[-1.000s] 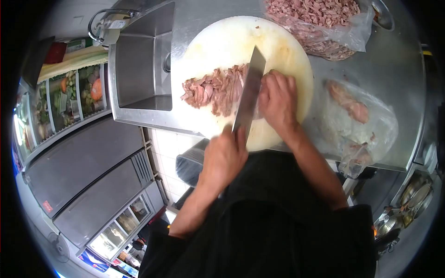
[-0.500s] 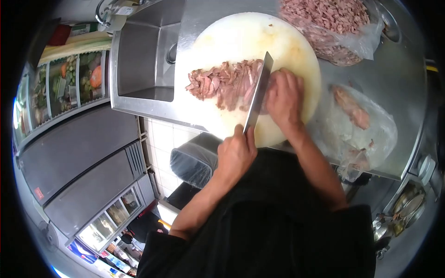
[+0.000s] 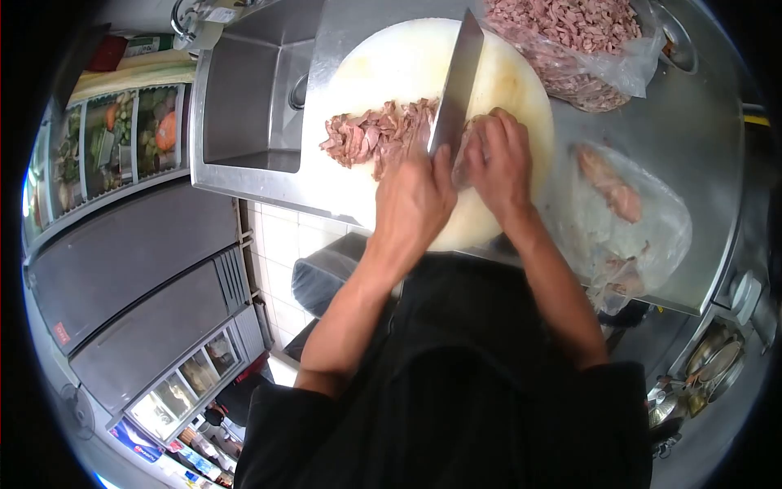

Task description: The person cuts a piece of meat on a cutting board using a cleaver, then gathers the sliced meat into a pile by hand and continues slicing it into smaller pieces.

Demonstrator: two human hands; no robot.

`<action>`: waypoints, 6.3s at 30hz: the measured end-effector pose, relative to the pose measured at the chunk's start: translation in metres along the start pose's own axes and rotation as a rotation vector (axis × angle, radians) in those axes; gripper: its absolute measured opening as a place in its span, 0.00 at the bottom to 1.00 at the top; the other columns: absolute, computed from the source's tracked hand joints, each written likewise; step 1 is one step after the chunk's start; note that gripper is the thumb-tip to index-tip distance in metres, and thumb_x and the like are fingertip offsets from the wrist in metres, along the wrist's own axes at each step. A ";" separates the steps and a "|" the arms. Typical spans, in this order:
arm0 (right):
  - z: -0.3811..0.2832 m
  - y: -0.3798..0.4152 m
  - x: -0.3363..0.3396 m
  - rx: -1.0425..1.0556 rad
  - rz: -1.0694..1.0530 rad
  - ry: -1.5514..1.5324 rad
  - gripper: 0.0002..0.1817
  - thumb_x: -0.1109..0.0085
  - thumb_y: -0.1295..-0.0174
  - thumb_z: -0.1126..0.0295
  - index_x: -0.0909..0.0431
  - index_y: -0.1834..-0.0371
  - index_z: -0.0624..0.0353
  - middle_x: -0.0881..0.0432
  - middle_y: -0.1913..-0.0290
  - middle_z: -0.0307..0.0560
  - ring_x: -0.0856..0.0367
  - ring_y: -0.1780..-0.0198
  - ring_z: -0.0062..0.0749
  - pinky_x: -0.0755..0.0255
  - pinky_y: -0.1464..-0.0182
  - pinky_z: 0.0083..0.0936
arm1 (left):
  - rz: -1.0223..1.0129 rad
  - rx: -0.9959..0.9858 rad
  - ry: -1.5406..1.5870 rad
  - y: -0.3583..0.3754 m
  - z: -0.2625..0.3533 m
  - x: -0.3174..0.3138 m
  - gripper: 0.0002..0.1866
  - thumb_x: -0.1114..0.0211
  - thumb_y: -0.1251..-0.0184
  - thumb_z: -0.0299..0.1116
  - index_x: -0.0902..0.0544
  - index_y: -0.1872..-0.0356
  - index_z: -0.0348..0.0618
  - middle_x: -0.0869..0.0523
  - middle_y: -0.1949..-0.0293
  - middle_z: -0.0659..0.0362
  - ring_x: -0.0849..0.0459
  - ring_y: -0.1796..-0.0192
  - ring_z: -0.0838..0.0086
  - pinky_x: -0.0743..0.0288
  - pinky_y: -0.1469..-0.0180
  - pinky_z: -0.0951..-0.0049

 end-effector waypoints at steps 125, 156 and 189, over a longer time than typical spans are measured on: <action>0.009 -0.006 0.003 -0.007 -0.004 -0.063 0.05 0.43 0.35 0.79 0.22 0.58 0.67 0.22 0.53 0.60 0.19 0.53 0.56 0.21 0.52 0.44 | -0.144 0.150 -0.095 0.086 -0.010 -0.001 0.14 0.37 0.23 0.32 0.24 0.66 0.30 0.21 0.84 0.38 0.19 0.78 0.39 0.29 0.76 0.47; 0.011 -0.006 0.010 -0.057 -0.092 -0.154 0.06 0.43 0.34 0.79 0.23 0.55 0.66 0.24 0.52 0.60 0.21 0.50 0.57 0.24 0.48 0.46 | 0.047 0.072 0.039 0.016 0.006 0.002 0.16 0.39 0.22 0.35 0.20 0.66 0.28 0.17 0.76 0.35 0.14 0.70 0.39 0.23 0.66 0.46; 0.012 -0.012 0.004 -0.026 -0.168 -0.214 0.06 0.44 0.36 0.81 0.24 0.57 0.66 0.23 0.57 0.56 0.21 0.54 0.56 0.24 0.51 0.46 | 0.063 0.003 0.058 -0.049 0.005 -0.028 0.17 0.40 0.25 0.37 0.18 0.67 0.29 0.15 0.70 0.31 0.14 0.66 0.36 0.20 0.60 0.42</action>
Point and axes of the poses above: each hand's wrist, its own y-axis away from the middle knuckle, its own x-axis out of the back of the hand, z = x × y, the point moved 9 cm from there along -y, towards the middle knuckle
